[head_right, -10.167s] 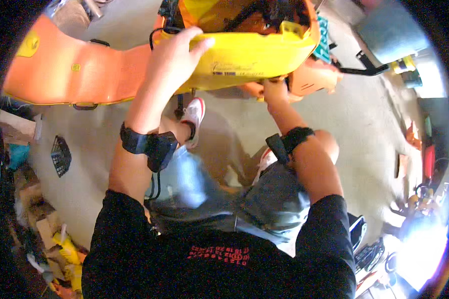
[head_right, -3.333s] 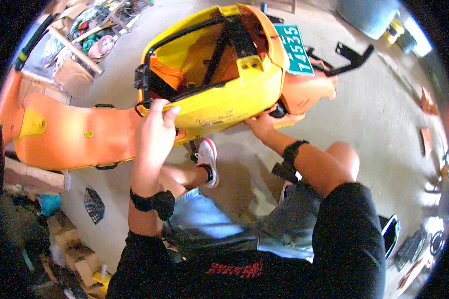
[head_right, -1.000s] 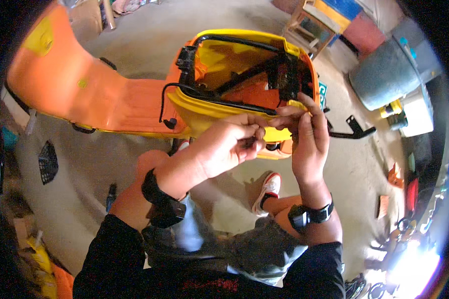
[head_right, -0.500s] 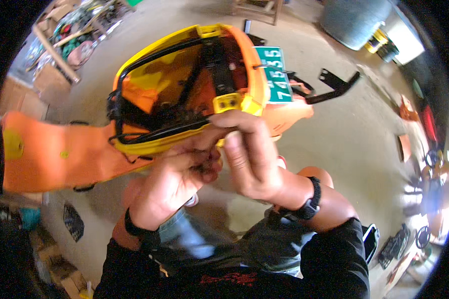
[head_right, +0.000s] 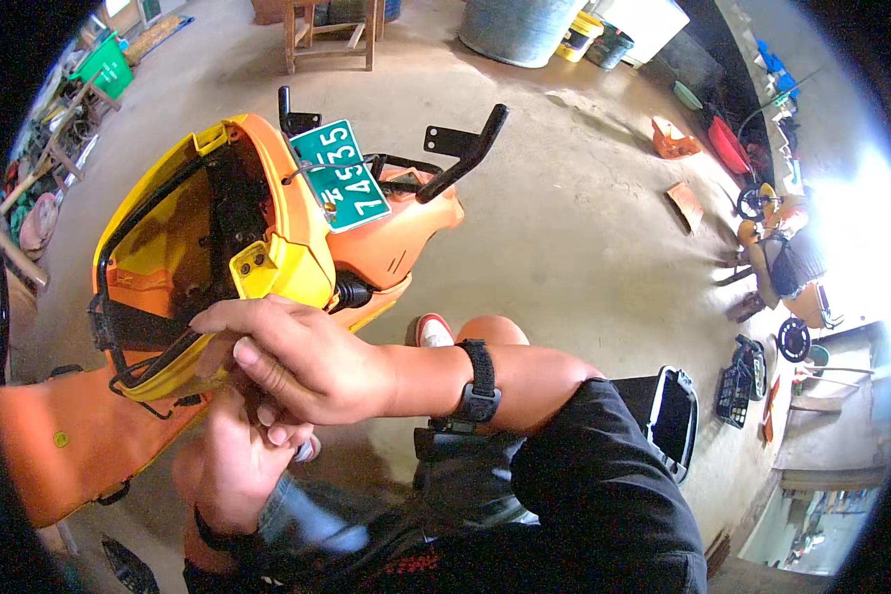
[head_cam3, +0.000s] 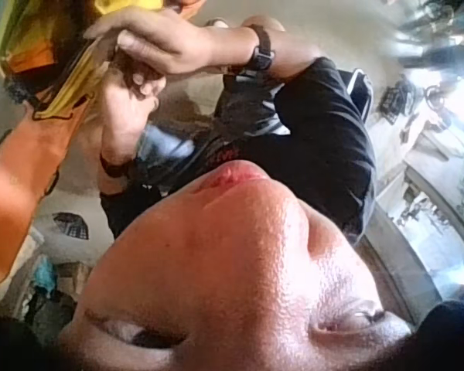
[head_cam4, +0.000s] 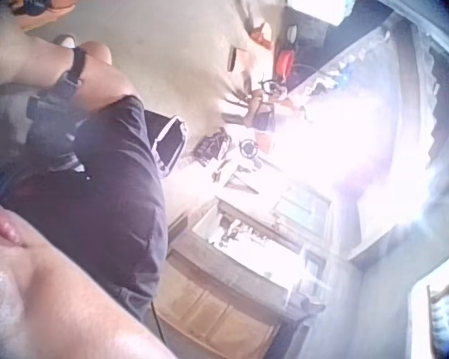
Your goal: Replacing or repairing the battery and electrical components of a yellow scooter.
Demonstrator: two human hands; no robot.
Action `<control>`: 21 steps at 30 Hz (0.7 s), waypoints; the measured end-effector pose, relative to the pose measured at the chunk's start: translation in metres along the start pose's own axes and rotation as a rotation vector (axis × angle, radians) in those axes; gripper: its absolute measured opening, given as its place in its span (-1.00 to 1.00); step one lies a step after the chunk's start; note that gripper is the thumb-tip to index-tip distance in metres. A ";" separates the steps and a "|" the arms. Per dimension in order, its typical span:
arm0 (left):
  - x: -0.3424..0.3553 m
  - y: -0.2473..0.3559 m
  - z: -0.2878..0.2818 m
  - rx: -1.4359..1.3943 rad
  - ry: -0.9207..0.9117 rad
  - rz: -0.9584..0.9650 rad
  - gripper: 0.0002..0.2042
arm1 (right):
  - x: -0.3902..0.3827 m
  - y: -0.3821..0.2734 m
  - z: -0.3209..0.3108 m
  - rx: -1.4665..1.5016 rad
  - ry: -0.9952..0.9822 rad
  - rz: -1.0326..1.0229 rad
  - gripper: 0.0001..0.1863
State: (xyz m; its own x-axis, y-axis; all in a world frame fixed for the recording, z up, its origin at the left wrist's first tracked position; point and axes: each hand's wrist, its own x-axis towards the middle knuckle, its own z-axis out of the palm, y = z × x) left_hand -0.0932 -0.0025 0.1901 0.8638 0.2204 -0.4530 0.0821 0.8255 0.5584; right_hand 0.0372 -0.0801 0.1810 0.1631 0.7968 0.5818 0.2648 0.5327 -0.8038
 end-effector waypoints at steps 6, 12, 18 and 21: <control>0.007 0.001 -0.012 0.110 -0.057 0.070 -0.79 | 0.002 0.002 0.000 -0.198 -0.051 0.034 -0.62; 0.009 0.009 -0.013 0.055 -0.165 0.022 -0.75 | -0.006 0.008 -0.001 -0.031 0.039 0.146 -0.57; 0.005 0.023 -0.008 0.010 -0.220 0.093 -0.73 | -0.007 0.022 -0.001 -0.167 0.076 0.107 -0.69; 0.002 0.024 -0.008 0.022 -0.184 0.086 -0.73 | -0.007 0.021 0.002 -0.059 0.094 0.183 -0.78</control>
State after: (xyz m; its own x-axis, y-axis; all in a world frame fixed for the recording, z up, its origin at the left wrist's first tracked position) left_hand -0.0934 0.0218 0.1973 0.9441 0.1894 -0.2699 0.0134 0.7958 0.6055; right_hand 0.0395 -0.0741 0.1602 0.3005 0.8474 0.4376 0.2773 0.3614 -0.8902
